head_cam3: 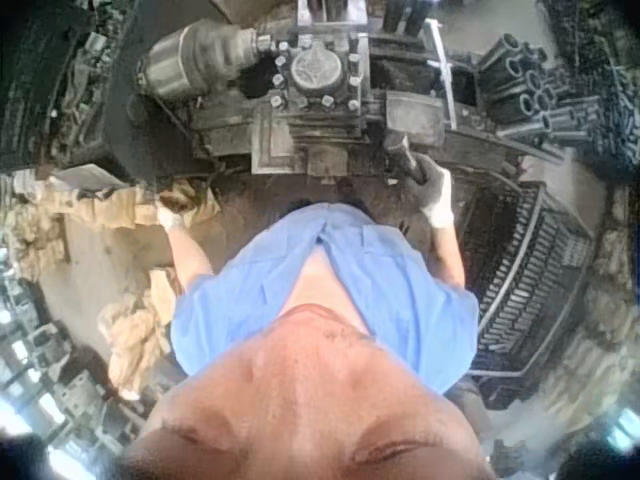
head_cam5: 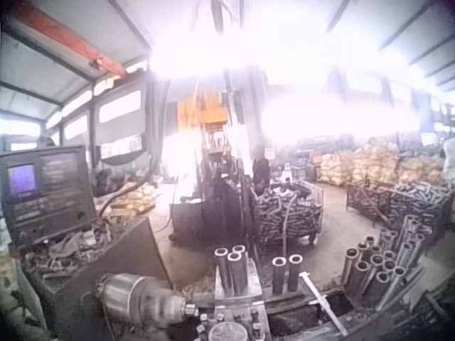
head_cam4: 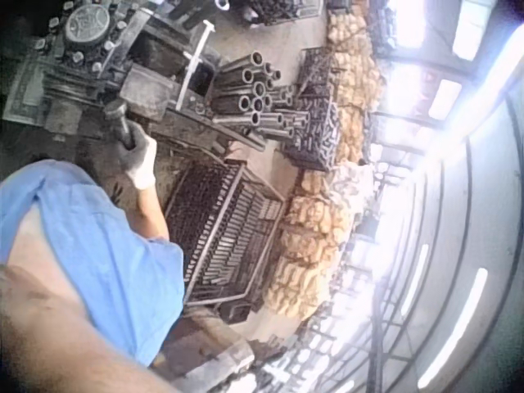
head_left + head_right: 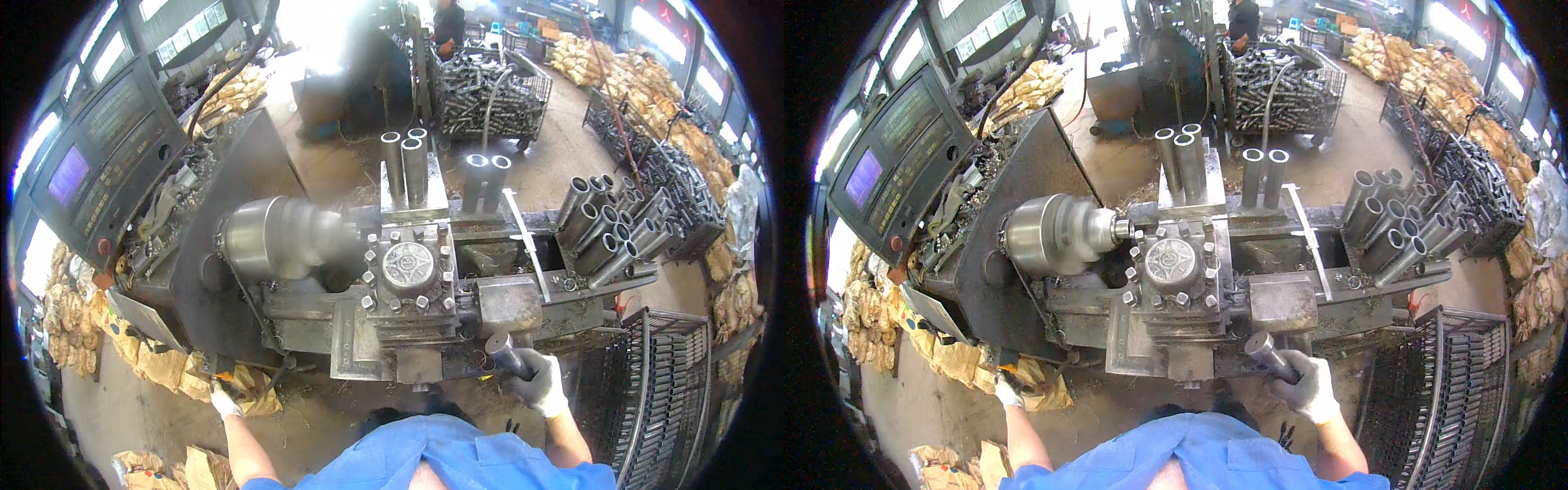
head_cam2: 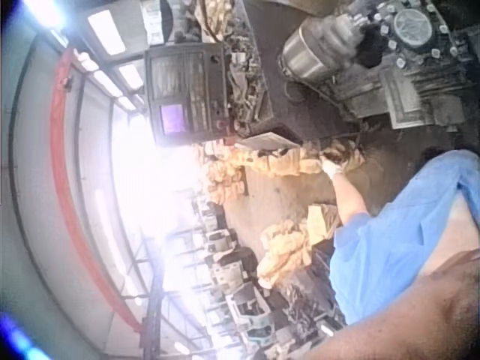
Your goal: The person operates a metal turning machine in a workshop. They repeatedly pick up cylindrical metal tubes, load them into the machine's chuck, and then remove them after processing. The person places the processed tubes into a nearby metal basket.
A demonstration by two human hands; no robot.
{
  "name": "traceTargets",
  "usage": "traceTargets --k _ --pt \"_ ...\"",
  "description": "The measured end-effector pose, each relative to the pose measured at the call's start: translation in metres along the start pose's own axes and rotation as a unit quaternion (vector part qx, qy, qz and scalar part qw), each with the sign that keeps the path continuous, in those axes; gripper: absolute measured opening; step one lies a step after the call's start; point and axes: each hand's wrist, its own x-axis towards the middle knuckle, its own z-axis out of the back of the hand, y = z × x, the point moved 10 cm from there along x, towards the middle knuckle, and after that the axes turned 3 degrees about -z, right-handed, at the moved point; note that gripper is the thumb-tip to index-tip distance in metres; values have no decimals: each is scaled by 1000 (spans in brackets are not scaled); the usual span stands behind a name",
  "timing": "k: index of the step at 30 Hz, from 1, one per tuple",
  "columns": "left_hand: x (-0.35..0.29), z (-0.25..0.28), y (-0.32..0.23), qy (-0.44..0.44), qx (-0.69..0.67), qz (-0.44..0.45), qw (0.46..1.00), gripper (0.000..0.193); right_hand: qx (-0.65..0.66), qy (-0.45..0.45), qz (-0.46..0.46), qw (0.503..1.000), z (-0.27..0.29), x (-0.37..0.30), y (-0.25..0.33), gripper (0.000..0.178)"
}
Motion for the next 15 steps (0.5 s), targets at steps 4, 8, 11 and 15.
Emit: traceTargets --k 4,8,11,15 --pt "-91 -63 -17 -37 61 -14 997 33 -52 -39 102 993 19 40 35 46" --pt "-256 -242 -108 83 371 -280 881 45 -19 -22 64 998 19 77 57 31" --pt "-343 -384 -172 241 416 -582 657 59 14 -19 93 995 15 98 73 30" --pt "-389 -523 -190 308 447 -690 479 66 18 -10 115 993 13 117 89 37"
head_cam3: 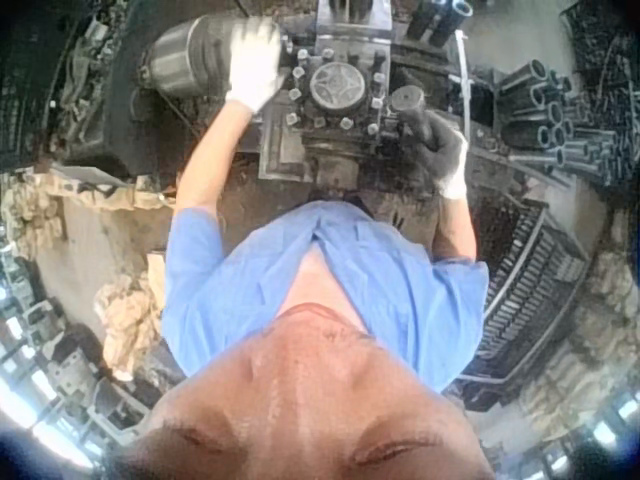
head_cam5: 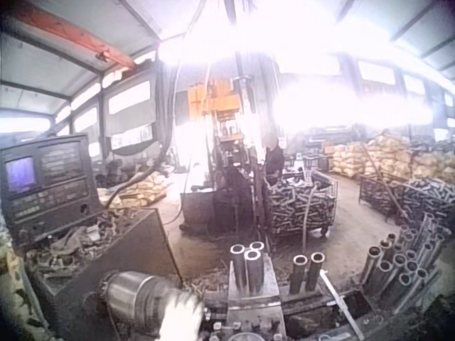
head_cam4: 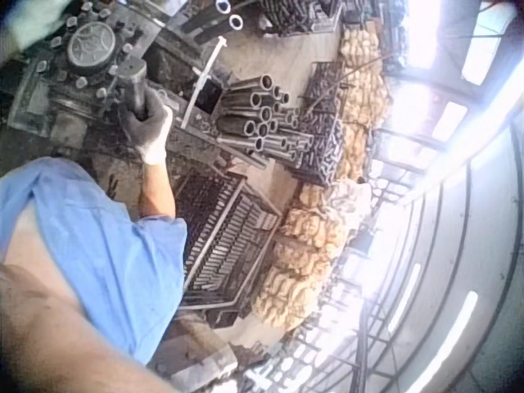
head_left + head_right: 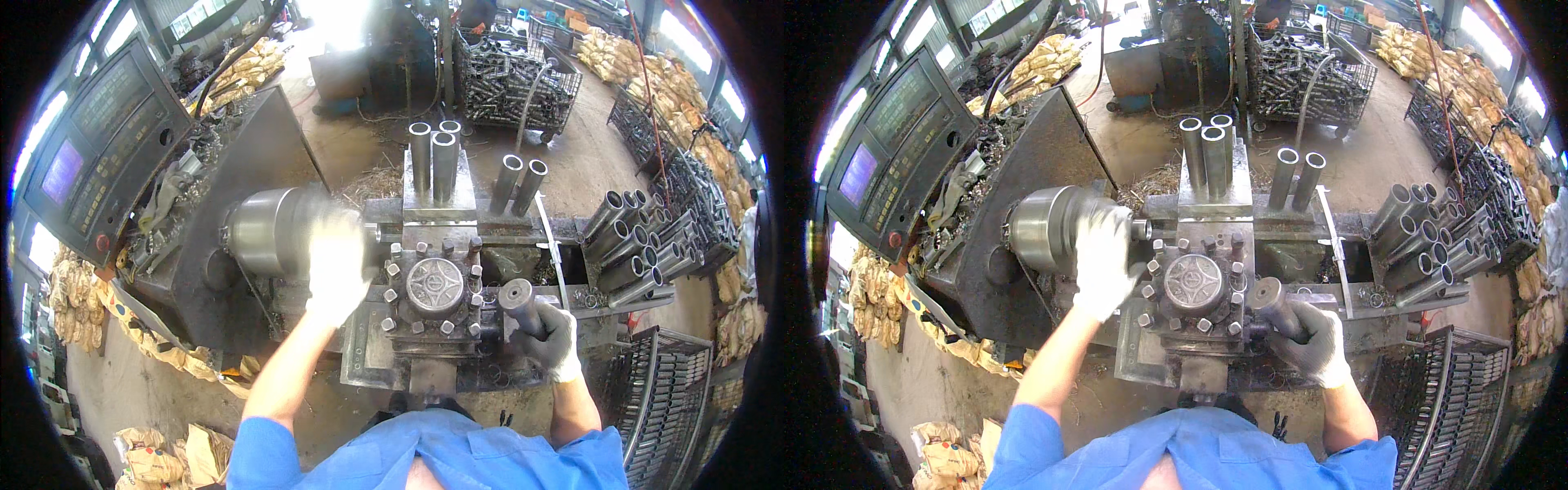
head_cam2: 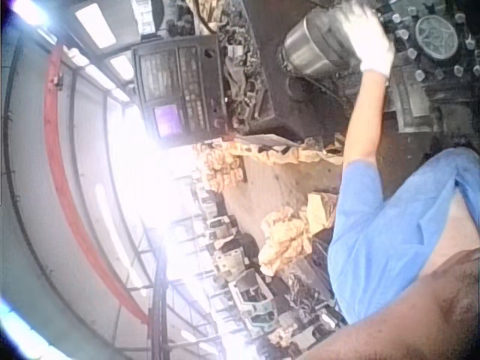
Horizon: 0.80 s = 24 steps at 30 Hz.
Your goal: The person operates a metal turning machine in a workshop. They repeatedly pick up cylindrical metal tubes, load them into the machine's chuck, and then remove them after processing. The person places the processed tubes into a nearby metal basket.
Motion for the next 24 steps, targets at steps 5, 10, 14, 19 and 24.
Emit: traceTargets --k 5,10,14,19,24 --pt "52 -114 30 100 192 -93 972 34 29 1 66 997 0 13 14 35" --pt "73 -118 -6 239 121 -128 955 22 3 -3 76 997 21 33 19 38" --pt "77 -146 -5 266 83 -114 954 25 -51 22 100 994 21 98 52 42" --pt "82 -159 -10 257 35 -87 962 19 -283 100 146 943 -50 206 2 48" --pt "80 -159 -8 263 38 -75 961 16 -384 217 135 887 -141 229 -49 58"
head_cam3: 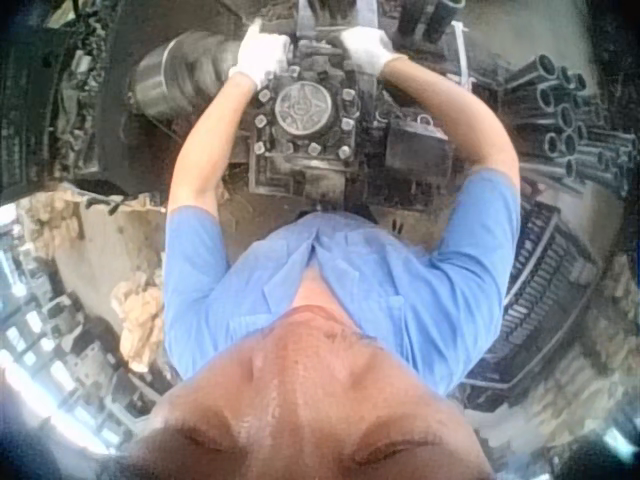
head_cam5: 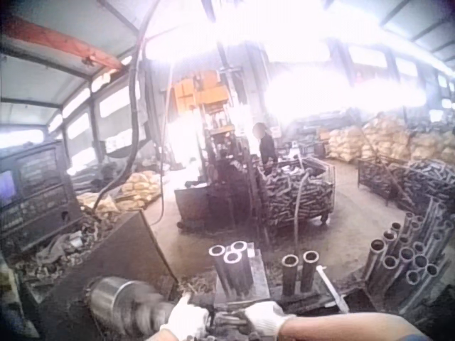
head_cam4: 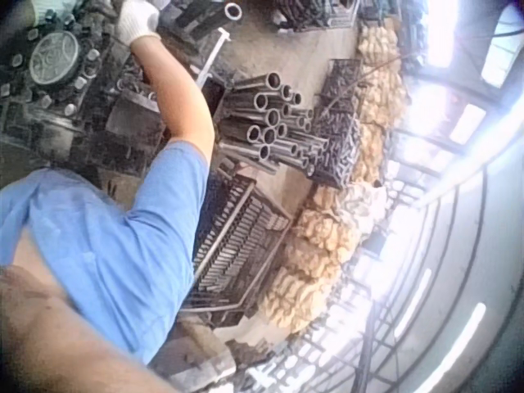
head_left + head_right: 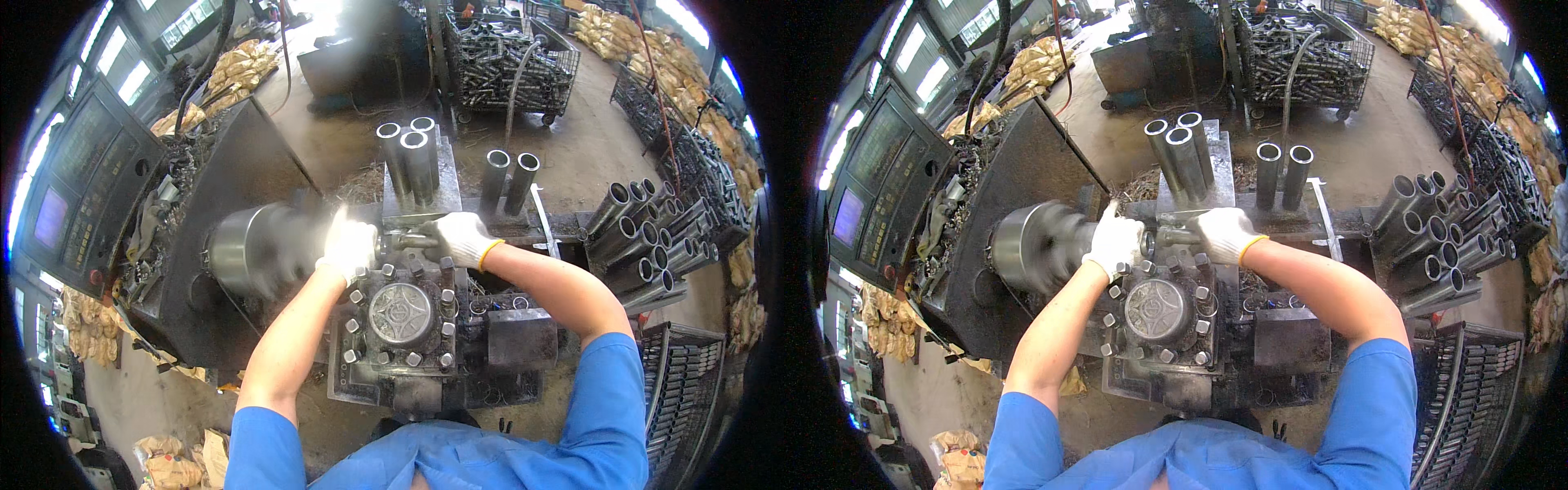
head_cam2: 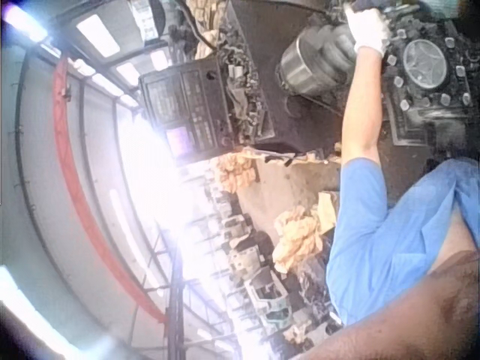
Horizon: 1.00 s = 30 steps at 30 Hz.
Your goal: The person operates a metal turning machine in a workshop. They repeatedly pick up cylindrical metal tubes, load them into the machine's chuck, and then remove them after processing. The person places the processed tubes into a nearby metal basket.
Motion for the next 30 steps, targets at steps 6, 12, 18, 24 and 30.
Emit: traceTargets --k 6,12,18,24,30 --pt "-3 9 -1 -58 -21 -7 998 15 -16 12 72 997 -19 16 23 51" --pt "-1 -1 0 -61 -20 -31 997 24 25 -1 91 996 -5 8 26 35" --pt "2 17 -10 -79 -44 -46 995 25 61 -20 117 991 -17 10 14 46" --pt "-1 6 -6 -77 -27 -42 996 20 109 12 157 982 -25 24 19 55" --pt "-7 11 -6 -123 -28 -52 991 17 413 126 129 893 -32 27 16 44"
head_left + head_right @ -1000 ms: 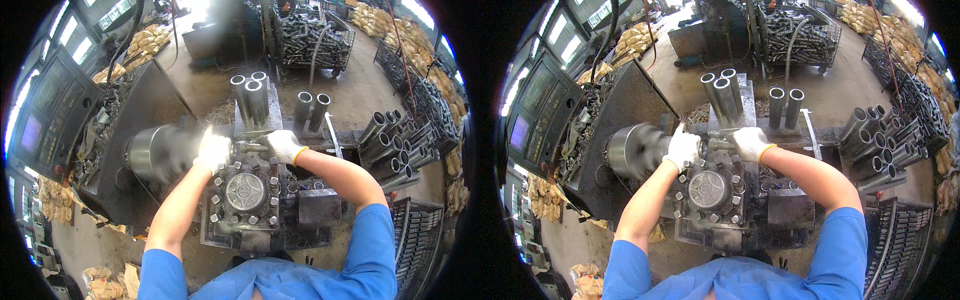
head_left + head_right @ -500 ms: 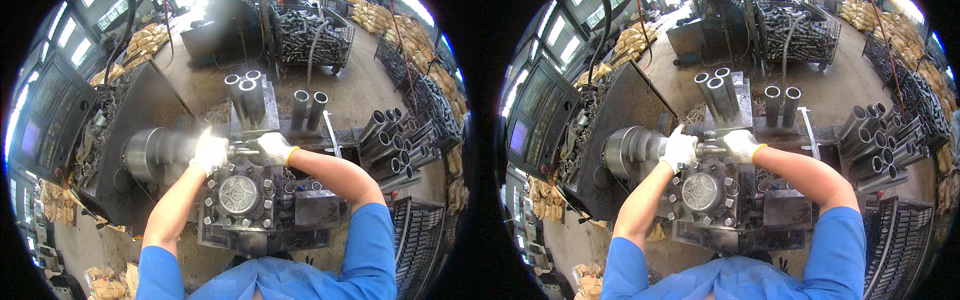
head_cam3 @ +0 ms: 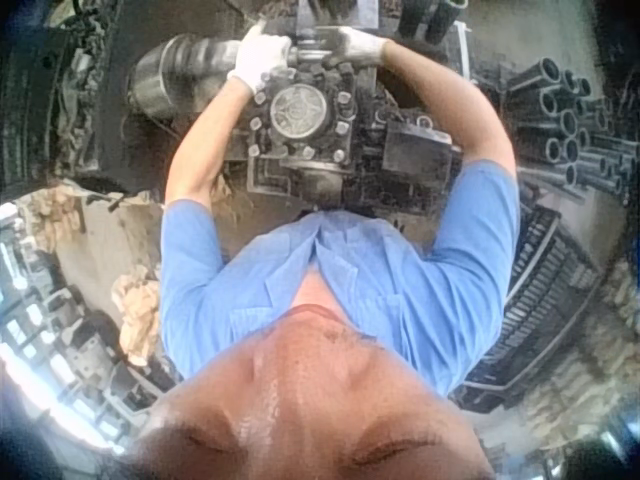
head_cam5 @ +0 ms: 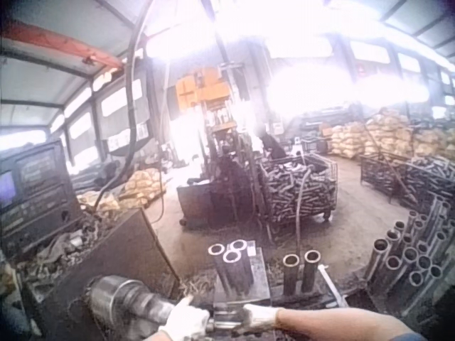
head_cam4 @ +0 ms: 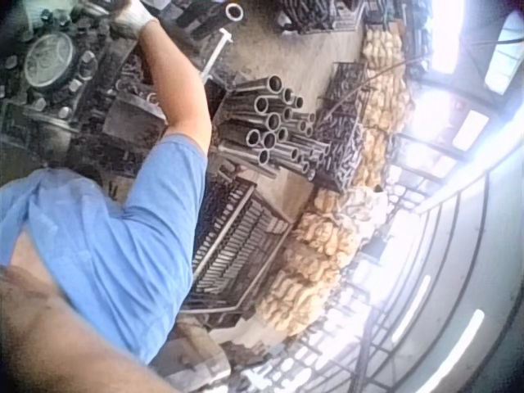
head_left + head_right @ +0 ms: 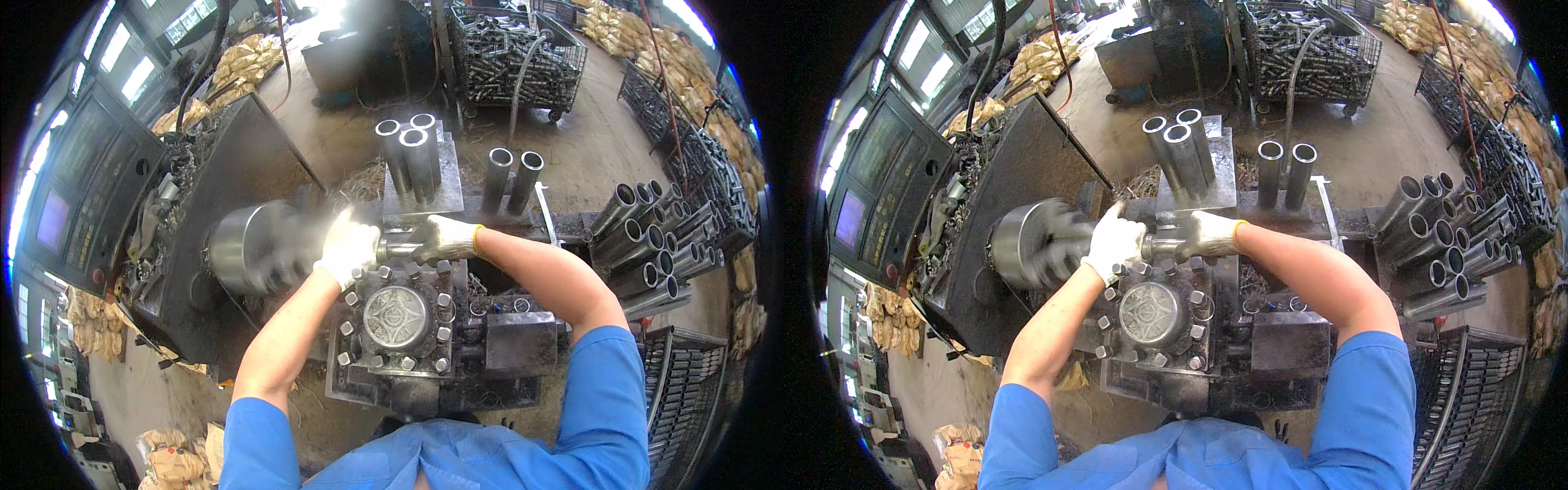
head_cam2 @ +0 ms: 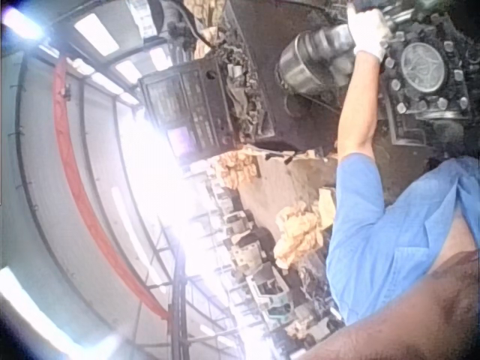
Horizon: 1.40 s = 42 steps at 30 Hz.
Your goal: The person operates a metal turning machine in a workshop. They repeatedly pick up cylindrical metal tubes, load them into the machine's chuck, and then remove them after processing. The person places the processed tubes into a nearby metal basket.
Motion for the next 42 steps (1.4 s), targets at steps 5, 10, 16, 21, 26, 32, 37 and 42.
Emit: traceTargets --k 5,10,16,21,26,32,37,42 --pt "-7 9 6 24 21 20 999 20 -13 18 -137 990 32 -45 -39 43" --pt "-8 10 6 22 34 15 999 17 -372 -69 -293 878 109 -172 -120 36" --pt "-29 29 20 -31 63 4 998 19 -501 -25 -443 743 87 -266 -112 26" --pt "-56 62 35 -21 19 87 996 79 -541 -15 -439 717 56 -267 -141 28" --pt "-65 67 30 -46 12 101 994 74 -594 52 -400 696 44 -267 -141 28" --pt "-77 60 36 -82 39 90 992 69 -572 28 -381 726 77 -179 -41 49" --pt "-82 60 42 -94 6 112 989 71 -328 7 -92 940 7 47 88 53" --pt "-73 58 39 -77 -7 96 992 63 -166 202 -105 959 -60 123 -4 44"
